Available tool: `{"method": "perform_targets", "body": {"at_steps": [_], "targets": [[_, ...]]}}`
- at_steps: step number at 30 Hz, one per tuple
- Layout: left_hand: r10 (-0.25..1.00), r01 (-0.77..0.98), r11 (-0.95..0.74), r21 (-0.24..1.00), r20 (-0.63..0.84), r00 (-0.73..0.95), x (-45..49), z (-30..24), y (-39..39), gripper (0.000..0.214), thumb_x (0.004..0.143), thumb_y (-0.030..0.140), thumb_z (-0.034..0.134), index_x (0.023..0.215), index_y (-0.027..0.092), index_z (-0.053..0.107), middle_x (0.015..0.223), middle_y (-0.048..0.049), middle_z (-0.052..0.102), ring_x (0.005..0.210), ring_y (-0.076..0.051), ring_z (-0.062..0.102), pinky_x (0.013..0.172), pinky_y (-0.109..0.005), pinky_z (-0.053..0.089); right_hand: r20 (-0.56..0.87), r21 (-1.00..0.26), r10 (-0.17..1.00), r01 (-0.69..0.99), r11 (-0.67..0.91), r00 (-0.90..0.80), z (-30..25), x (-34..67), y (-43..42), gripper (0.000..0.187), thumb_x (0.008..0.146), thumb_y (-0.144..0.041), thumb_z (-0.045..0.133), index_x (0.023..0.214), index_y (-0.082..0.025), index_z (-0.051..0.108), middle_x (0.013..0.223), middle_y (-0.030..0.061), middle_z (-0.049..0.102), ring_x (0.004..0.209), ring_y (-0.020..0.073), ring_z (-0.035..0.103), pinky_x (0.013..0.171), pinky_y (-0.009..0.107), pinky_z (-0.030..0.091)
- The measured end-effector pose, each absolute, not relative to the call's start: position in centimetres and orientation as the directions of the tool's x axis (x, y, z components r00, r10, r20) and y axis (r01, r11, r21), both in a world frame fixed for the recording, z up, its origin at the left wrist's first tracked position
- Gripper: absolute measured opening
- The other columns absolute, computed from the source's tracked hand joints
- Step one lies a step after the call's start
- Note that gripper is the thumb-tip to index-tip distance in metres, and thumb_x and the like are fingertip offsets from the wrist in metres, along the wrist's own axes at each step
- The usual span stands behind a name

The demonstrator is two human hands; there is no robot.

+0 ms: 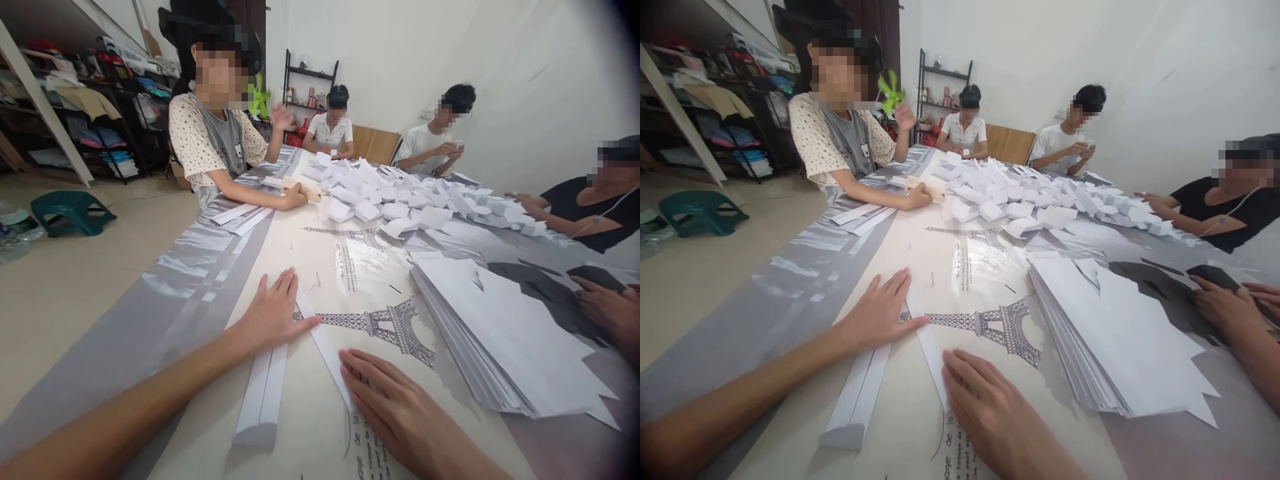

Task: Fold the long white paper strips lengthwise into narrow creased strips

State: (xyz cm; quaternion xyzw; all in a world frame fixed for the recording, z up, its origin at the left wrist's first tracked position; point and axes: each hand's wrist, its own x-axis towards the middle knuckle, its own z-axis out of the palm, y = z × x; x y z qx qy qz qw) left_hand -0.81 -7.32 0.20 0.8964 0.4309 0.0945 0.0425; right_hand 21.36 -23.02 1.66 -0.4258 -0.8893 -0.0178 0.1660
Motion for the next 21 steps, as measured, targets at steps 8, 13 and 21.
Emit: {"method": "perform_targets", "body": {"at_steps": [8,13,21], "targets": [[0.763,0.75,-0.643,0.154,0.206,0.612,-1.0,-0.6,-7.2,0.091,0.09,0.076,0.029,0.15,0.007,0.031,0.157,-0.0231,0.031,0.146,-0.037,0.027,0.116,-0.057,0.018,0.254,-0.23,0.802,0.771,0.593,-0.541,0.0,22.5,-24.4,0.038,0.098,-0.014,0.048,0.135,-0.013,0.057,0.141,0.0141,0.057,0.138,0.0254,0.045,0.108,0.043,0.051],[0.761,0.749,-0.645,0.153,0.212,0.613,-1.0,-0.8,-7.2,0.092,0.09,0.077,0.028,0.15,0.007,0.03,0.158,-0.0236,0.029,0.146,-0.037,0.027,0.116,-0.057,0.017,0.33,-0.313,0.797,0.737,0.599,-0.507,1.0,21.8,-23.6,0.026,0.095,-0.015,0.053,0.115,-0.015,0.069,0.124,0.0119,0.069,0.127,0.0265,0.056,0.102,0.043,0.055],[0.773,0.759,-0.632,0.157,0.195,0.603,-1.0,-0.8,-7.3,0.088,0.092,0.073,0.03,0.149,0.008,0.03,0.158,-0.0228,0.029,0.148,-0.035,0.024,0.117,-0.058,0.016,0.378,-0.33,0.77,0.702,0.631,-0.514,0.9,20.6,-16.8,0.025,0.096,-0.018,0.056,0.117,-0.021,0.068,0.128,0.0077,0.067,0.117,0.0245,0.062,0.093,0.045,0.058]]}}
